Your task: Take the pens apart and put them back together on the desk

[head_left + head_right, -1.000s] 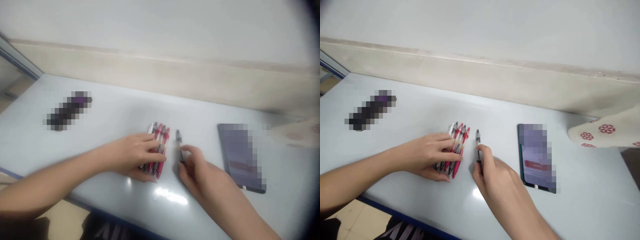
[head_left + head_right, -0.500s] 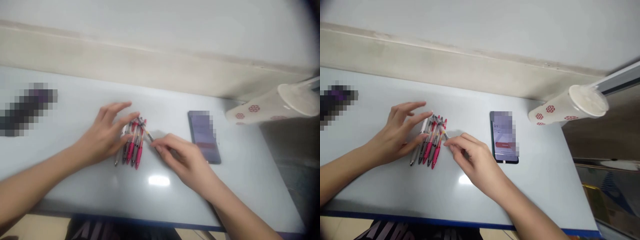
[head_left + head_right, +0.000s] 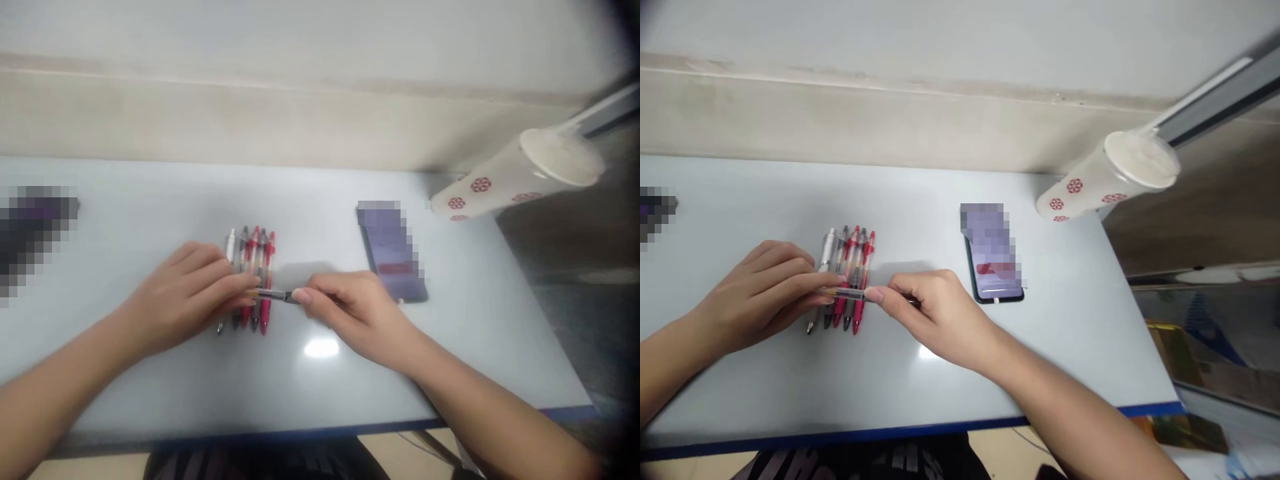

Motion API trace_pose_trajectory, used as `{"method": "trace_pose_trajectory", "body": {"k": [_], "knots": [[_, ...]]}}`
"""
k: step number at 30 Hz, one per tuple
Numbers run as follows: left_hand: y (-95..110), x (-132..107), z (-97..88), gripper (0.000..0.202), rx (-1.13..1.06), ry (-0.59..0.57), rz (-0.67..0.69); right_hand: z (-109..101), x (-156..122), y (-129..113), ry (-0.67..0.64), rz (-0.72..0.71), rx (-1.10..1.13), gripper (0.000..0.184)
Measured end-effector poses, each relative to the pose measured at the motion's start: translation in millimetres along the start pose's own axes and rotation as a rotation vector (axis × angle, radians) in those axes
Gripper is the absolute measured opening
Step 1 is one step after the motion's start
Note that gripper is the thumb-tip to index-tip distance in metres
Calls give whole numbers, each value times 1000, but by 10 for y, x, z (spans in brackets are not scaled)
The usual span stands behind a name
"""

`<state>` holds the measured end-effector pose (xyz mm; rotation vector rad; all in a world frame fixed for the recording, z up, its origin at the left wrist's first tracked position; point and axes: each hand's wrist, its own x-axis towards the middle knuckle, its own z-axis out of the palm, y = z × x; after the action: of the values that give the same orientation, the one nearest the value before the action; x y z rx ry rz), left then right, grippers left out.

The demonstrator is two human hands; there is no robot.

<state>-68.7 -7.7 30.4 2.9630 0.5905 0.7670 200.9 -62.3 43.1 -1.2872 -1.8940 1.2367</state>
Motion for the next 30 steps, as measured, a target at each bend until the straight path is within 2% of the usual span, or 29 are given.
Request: {"method": "trace_pose_trajectory", "body": {"k": [2, 5, 8, 10, 12, 15, 18, 20, 24, 26, 30], "knots": [[24, 24, -15, 22, -26, -30, -3, 16, -6, 7, 11, -52, 21, 53], [52, 61, -43, 39, -85, -71, -49, 52, -11, 38, 132, -224, -75, 46], [70, 87, -85, 39, -229, -135, -154, 67, -9, 75, 253, -450, -263, 28], [79, 97, -111, 35, -331, -190, -220, 57, -7, 87, 274, -519, -334, 16], [86, 101, -123, 33, -366, -215, -256, 39, -3, 89, 257, -489, -343, 20], [86, 94, -111, 33, -318, -203, -275, 19, 4, 93, 154, -369, -321, 30], [77, 82, -86, 32, -279, -199, -277, 11, 9, 103, 109, -308, -294, 21], [71, 82, -78, 32, -268, -209, -283, 3, 15, 107, 129, -292, -281, 24], [76, 104, -79, 32, -250, -248, -296, -35, 34, 117, 19, -241, -261, 27], [82, 110, -76, 32, -246, -250, -296, -62, 43, 124, 19, -232, -220, 19], [69, 92, -50, 32, -224, -230, -326, -105, 60, 133, 9, -166, -219, 22]]}}
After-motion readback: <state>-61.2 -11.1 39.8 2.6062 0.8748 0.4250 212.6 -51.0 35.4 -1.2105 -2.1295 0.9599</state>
